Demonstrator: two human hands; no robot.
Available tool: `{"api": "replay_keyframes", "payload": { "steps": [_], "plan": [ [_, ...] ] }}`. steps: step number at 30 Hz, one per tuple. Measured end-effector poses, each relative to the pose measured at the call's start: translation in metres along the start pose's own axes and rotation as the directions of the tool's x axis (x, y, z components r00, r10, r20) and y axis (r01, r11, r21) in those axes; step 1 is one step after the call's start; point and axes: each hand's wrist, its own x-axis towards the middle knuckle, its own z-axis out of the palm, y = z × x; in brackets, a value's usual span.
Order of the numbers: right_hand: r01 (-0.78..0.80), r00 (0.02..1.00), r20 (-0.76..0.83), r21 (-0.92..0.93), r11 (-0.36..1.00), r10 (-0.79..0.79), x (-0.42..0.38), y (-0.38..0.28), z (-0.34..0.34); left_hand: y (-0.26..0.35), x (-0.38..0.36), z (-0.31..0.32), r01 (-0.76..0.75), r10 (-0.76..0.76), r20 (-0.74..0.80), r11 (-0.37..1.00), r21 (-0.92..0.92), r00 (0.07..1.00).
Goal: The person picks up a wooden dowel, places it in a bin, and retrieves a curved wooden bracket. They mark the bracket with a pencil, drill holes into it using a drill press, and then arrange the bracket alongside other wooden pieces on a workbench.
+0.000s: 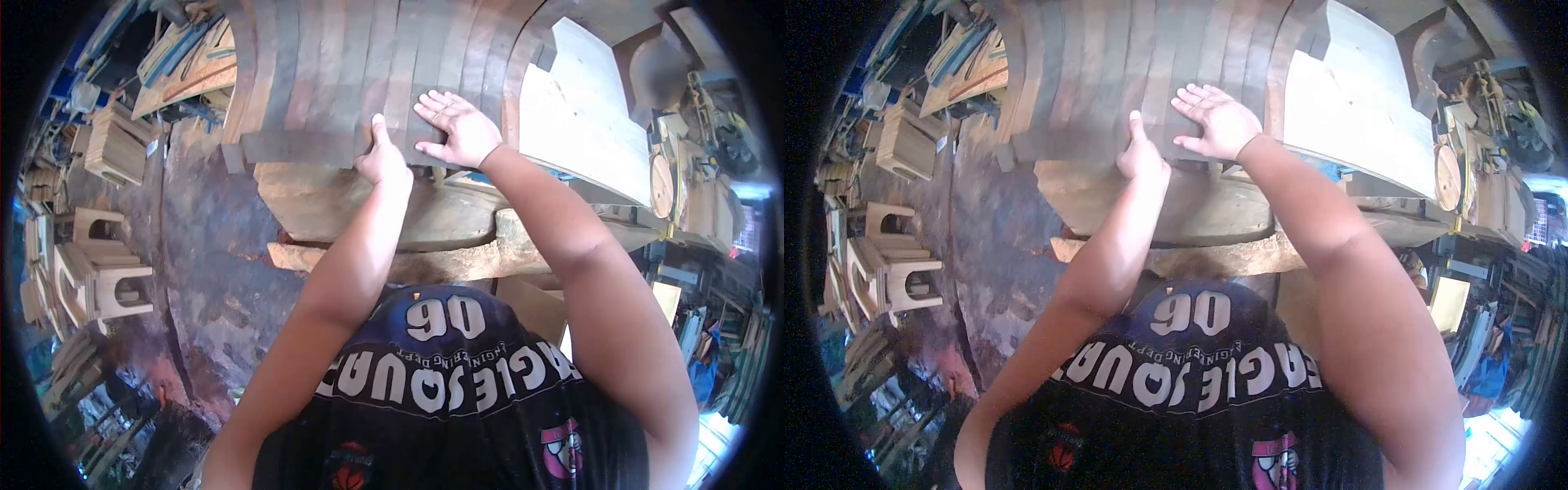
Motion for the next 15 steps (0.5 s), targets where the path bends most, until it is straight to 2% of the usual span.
{"api": "replay_keyframes", "payload": {
  "steps": [1,3,5,8,11,12,15],
  "plan": [
    [0.004,1.000,-0.011,0.003,1.000,-0.004,0.000,0.002,0.000,-0.001,0.001,0.001,-0.001,0.002,0.055,1.000,-0.025,0.998],
    [0.007,1.000,-0.030,0.014,1.000,-0.007,-0.002,0.002,0.001,-0.022,0.030,-0.017,0.061,-0.020,0.272,0.987,-0.146,0.962],
    [-0.008,1.000,-0.007,0.006,1.000,0.008,-0.006,0.000,-0.002,-0.003,0.012,-0.038,0.116,-0.071,0.300,0.984,-0.136,0.951],
    [-0.032,0.999,0.033,0.012,0.999,0.031,-0.002,-0.001,-0.004,-0.001,0.023,-0.086,0.013,-0.049,0.277,0.992,0.128,0.960],
    [-0.024,0.998,0.055,-0.019,1.000,0.025,0.001,-0.002,-0.005,0.009,0.040,-0.114,-0.026,-0.042,0.425,0.988,0.155,0.904],
    [-0.031,0.997,0.065,-0.012,0.999,0.032,0.001,-0.003,-0.007,0.015,0.043,-0.112,0.012,-0.079,0.469,0.989,0.145,0.879],
    [-0.034,0.999,0.036,0.021,0.999,0.034,0.001,-0.003,-0.005,0.018,0.043,-0.105,0.073,-0.127,0.402,0.987,0.146,0.907]
  ]
}}
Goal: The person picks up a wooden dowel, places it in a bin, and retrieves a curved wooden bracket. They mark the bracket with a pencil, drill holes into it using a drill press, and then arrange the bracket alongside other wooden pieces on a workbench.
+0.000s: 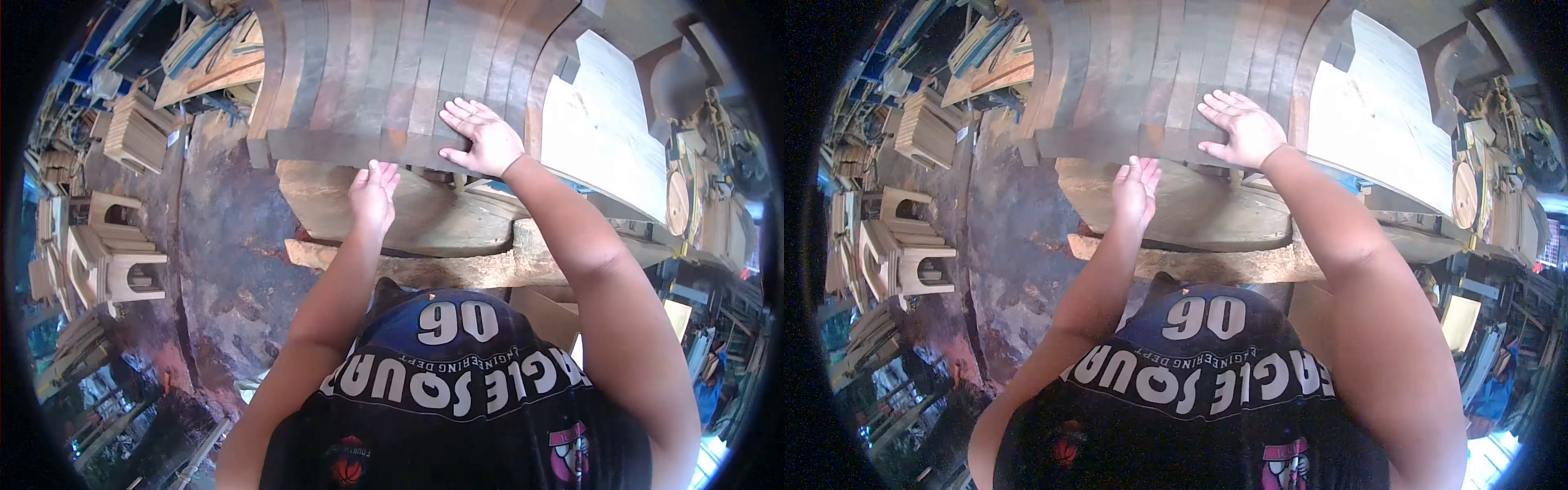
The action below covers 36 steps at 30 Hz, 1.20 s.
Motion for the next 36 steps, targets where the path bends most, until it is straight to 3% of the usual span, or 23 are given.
{"api": "replay_keyframes", "payload": {
  "steps": [7,22,25,36],
  "plan": [
    [0.013,1.000,-0.018,-0.010,1.000,-0.013,0.000,0.000,0.001,0.004,-0.004,0.002,0.038,-0.030,0.068,0.993,-0.116,0.997],
    [0.002,1.000,0.013,-0.075,0.997,-0.001,0.001,0.001,0.002,0.006,0.008,0.012,0.095,-0.093,0.024,0.978,-0.183,0.995],
    [0.001,1.000,0.010,-0.078,0.997,0.000,0.001,0.002,0.005,0.005,0.011,0.008,0.096,-0.084,0.075,0.982,-0.165,0.994],
    [-0.011,1.000,-0.015,-0.039,0.999,0.010,0.001,-0.003,0.001,0.007,0.014,0.011,0.112,-0.115,-0.013,0.981,-0.156,0.993]
  ]
}}
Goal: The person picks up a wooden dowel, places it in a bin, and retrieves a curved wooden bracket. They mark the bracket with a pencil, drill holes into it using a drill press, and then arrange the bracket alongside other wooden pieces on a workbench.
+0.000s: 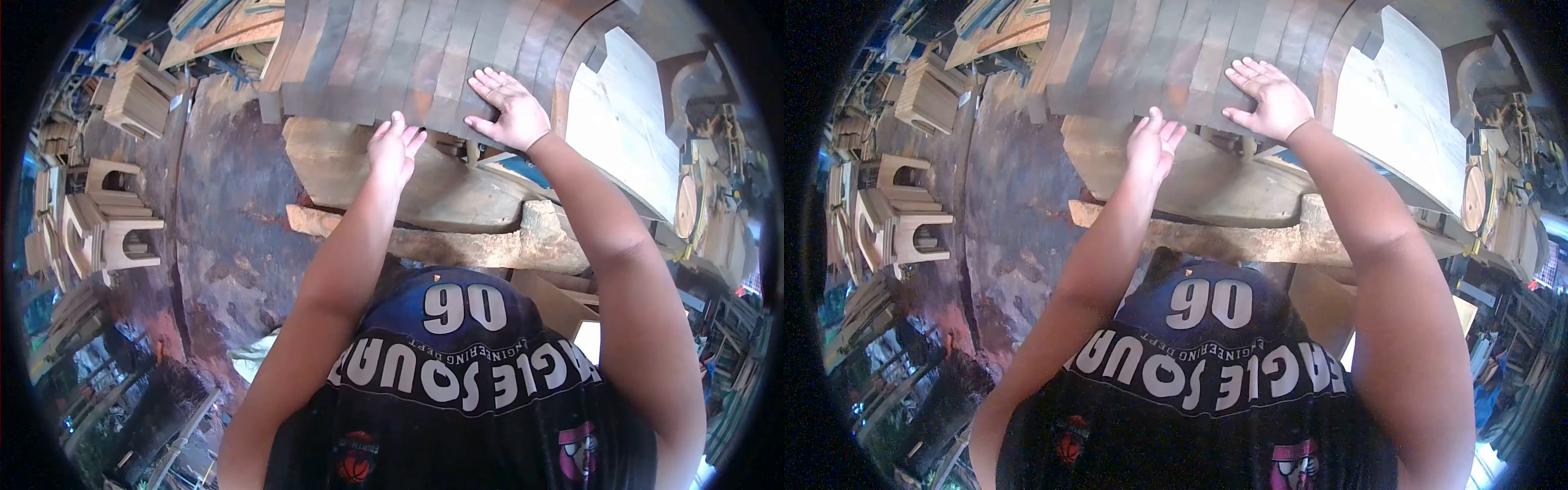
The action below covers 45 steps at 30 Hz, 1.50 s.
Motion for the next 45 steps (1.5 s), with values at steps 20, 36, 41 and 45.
{"api": "replay_keyframes", "payload": {
  "steps": [20,36,41,45],
  "plan": [
    [-0.005,1.000,0.013,-0.029,1.000,0.006,0.001,0.003,0.003,0.029,0.008,-0.039,-0.190,0.188,0.032,0.977,0.100,0.982],
    [0.001,1.000,0.016,-0.018,1.000,-0.001,0.002,0.000,-0.001,0.027,0.006,-0.017,-0.160,0.163,-0.056,0.985,0.064,0.985],
    [0.006,1.000,-0.015,-0.005,1.000,-0.006,0.001,0.001,0.001,0.009,0.002,-0.025,-0.123,0.113,0.093,0.986,0.108,0.989],
    [0.047,0.998,-0.035,0.017,0.999,-0.046,0.000,0.006,0.003,-0.002,0.011,-0.018,-0.107,0.104,0.048,0.991,0.074,0.993]
  ]
}}
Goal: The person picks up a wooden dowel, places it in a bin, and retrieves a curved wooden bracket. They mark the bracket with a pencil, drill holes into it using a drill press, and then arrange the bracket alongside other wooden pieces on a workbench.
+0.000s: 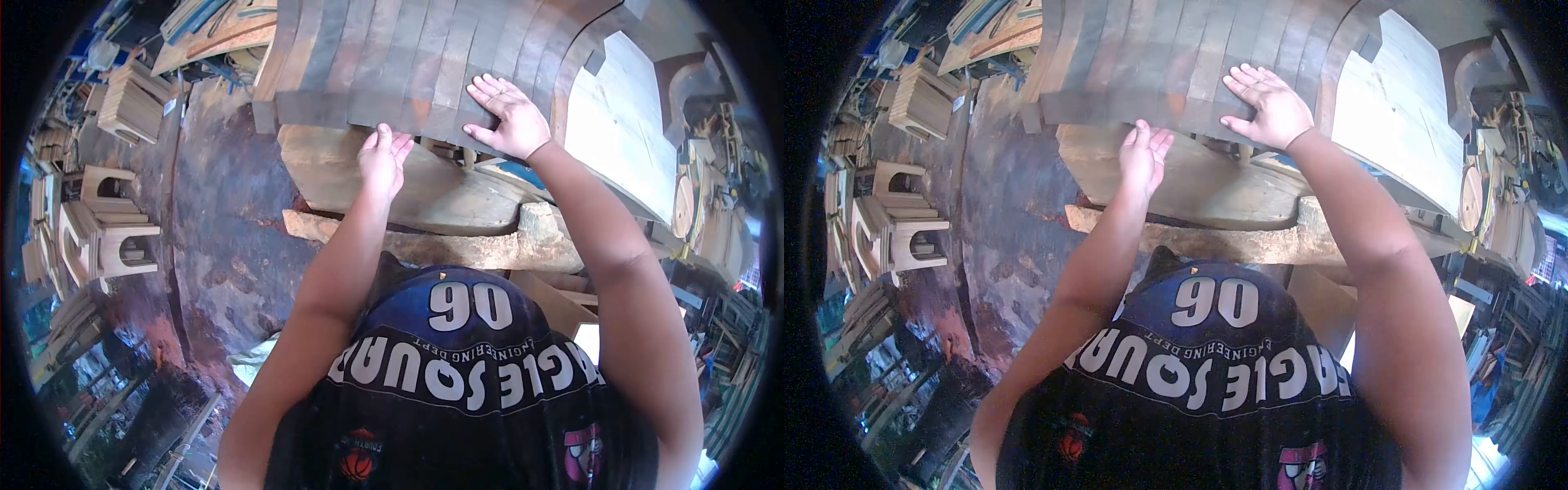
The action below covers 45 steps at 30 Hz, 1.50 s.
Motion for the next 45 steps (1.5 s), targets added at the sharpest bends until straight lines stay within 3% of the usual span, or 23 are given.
{"api": "replay_keyframes", "payload": {
  "steps": [11,17,20,29,34,45],
  "plan": [
    [-0.039,0.998,0.042,-0.076,0.996,0.042,0.002,0.000,0.000,-0.009,-0.004,0.010,-0.079,0.078,-0.116,0.997,-0.001,0.990],
    [-0.043,0.998,0.040,-0.047,0.998,0.045,0.001,0.000,0.002,-0.001,-0.015,0.008,-0.014,0.013,-0.044,1.000,-0.015,0.999],
    [-0.042,0.998,0.046,-0.061,0.997,0.045,0.000,0.000,0.003,-0.003,-0.008,-0.003,-0.030,0.030,0.001,0.997,0.069,1.000],
    [-0.038,0.997,0.058,-0.043,0.998,0.041,-0.003,0.001,0.003,-0.007,0.004,-0.007,-0.066,0.067,-0.015,0.996,0.060,0.998],
    [-0.021,0.999,0.045,-0.025,0.999,0.022,0.000,0.003,0.003,0.003,0.003,-0.001,-0.069,0.059,-0.131,0.995,-0.072,0.990],
    [-0.062,0.997,0.049,-0.033,0.998,0.063,0.002,-0.004,-0.002,0.037,0.025,-0.081,-0.144,0.152,-0.143,0.988,0.062,0.978]
  ]
}}
